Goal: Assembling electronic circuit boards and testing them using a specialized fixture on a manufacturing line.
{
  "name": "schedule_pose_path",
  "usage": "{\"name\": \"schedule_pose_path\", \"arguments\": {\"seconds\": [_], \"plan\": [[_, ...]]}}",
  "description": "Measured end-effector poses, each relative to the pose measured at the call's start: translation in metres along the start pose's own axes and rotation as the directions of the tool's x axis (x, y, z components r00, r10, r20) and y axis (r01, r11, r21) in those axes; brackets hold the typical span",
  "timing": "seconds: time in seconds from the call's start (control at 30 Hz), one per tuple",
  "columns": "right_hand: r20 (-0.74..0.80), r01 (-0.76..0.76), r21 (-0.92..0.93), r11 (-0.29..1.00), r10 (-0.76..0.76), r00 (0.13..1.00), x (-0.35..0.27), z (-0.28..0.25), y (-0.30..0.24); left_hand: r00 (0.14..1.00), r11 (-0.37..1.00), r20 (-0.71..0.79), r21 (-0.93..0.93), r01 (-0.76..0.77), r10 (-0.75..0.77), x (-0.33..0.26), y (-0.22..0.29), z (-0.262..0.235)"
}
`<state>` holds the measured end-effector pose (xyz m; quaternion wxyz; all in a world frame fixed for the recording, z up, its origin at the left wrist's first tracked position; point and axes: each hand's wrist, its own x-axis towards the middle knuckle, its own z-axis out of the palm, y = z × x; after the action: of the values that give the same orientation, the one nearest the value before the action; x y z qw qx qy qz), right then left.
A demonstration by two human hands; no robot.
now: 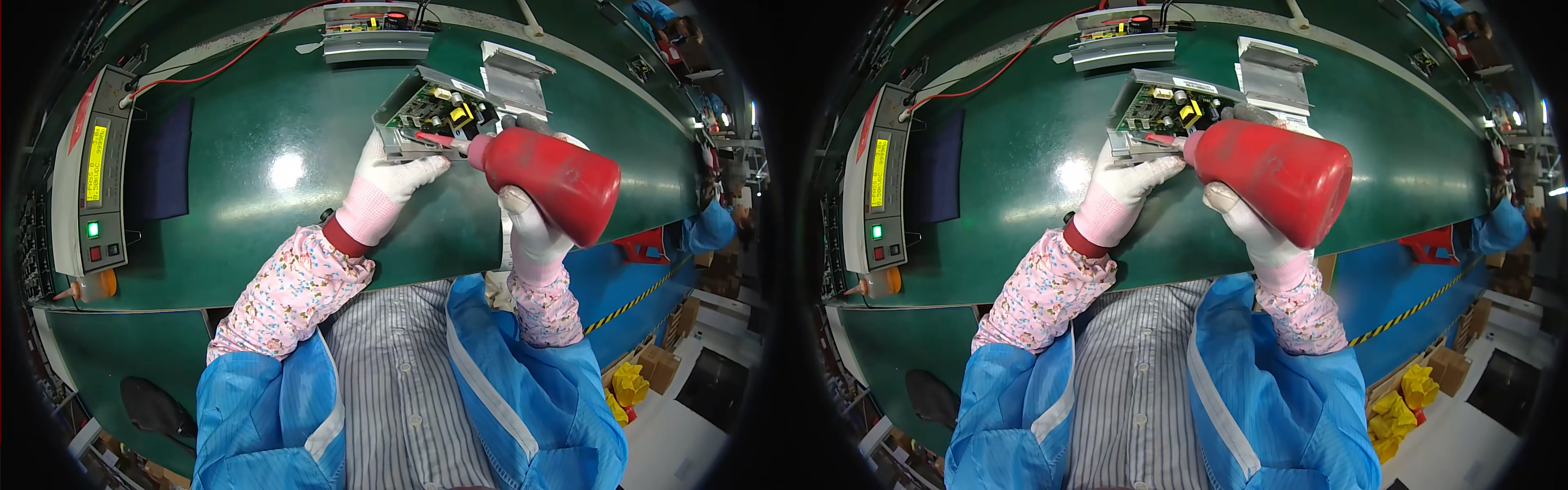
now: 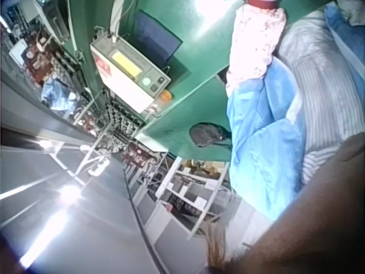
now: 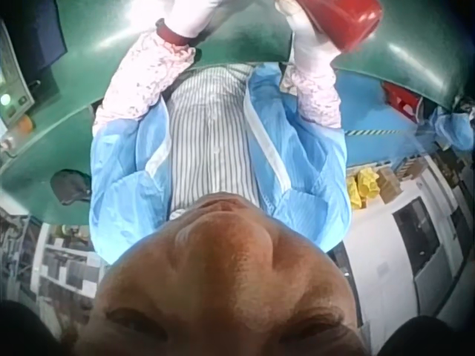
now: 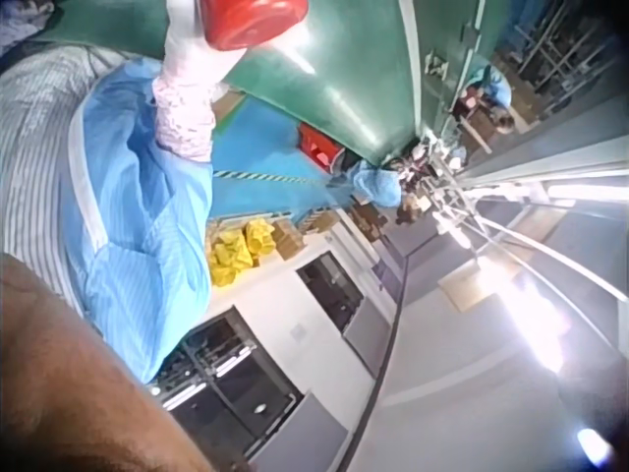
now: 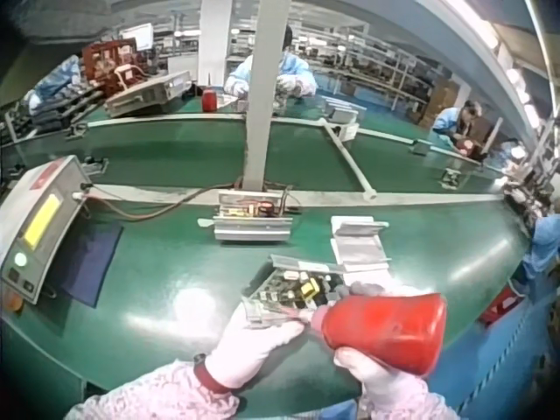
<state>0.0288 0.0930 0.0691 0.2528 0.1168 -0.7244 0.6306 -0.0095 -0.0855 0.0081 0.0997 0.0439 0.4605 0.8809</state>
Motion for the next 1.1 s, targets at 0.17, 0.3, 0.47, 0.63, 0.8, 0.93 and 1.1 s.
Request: {"name": "schedule_pose_path", "arguments": {"seconds": [0.17, 0.3, 0.47, 0.63, 0.8, 0.93, 1.1], "plan": [[-0.02, -0.057, -0.003, 0.998, 0.057, 0.998, 0.0, -0.002, 0.001, 1.0, 0.999, 0.004, 0.035, -0.002, 0.002, 0.0, 0.0, 0.0], [-0.032, -0.044, 0.068, 0.997, 0.046, 0.998, -0.002, -0.002, -0.001, 1.0, 0.999, 0.013, 0.037, -0.005, 0.005, 0.001, 0.001, -0.001], [-0.123, -0.165, 0.381, 0.91, 0.227, 0.966, 0.003, 0.007, -0.001, 1.0, 0.998, 0.026, 0.067, -0.018, 0.017, 0.001, 0.0, 0.0], [0.173, -0.156, 0.985, -0.077, 0.53, 0.83, 0.034, -0.025, -0.021, 1.0, 1.0, -0.002, 0.011, -0.006, 0.006, 0.003, 0.005, 0.002], [0.239, -0.113, 0.954, -0.279, 0.475, 0.847, 0.013, -0.053, -0.015, 0.997, 0.912, 0.006, -0.404, 0.076, -0.08, 0.007, 0.011, 0.009], [-0.237, -0.157, 0.41, 0.898, 0.271, 0.933, -0.011, -0.032, -0.004, 0.998, 0.92, 0.023, -0.387, 0.063, -0.058, 0.006, 0.008, 0.003], [-0.188, -0.179, 0.232, 0.956, 0.225, 0.956, -0.013, -0.017, -0.001, 0.996, 0.922, 0.047, -0.376, 0.092, -0.08, 0.006, 0.004, 0.001]]}}
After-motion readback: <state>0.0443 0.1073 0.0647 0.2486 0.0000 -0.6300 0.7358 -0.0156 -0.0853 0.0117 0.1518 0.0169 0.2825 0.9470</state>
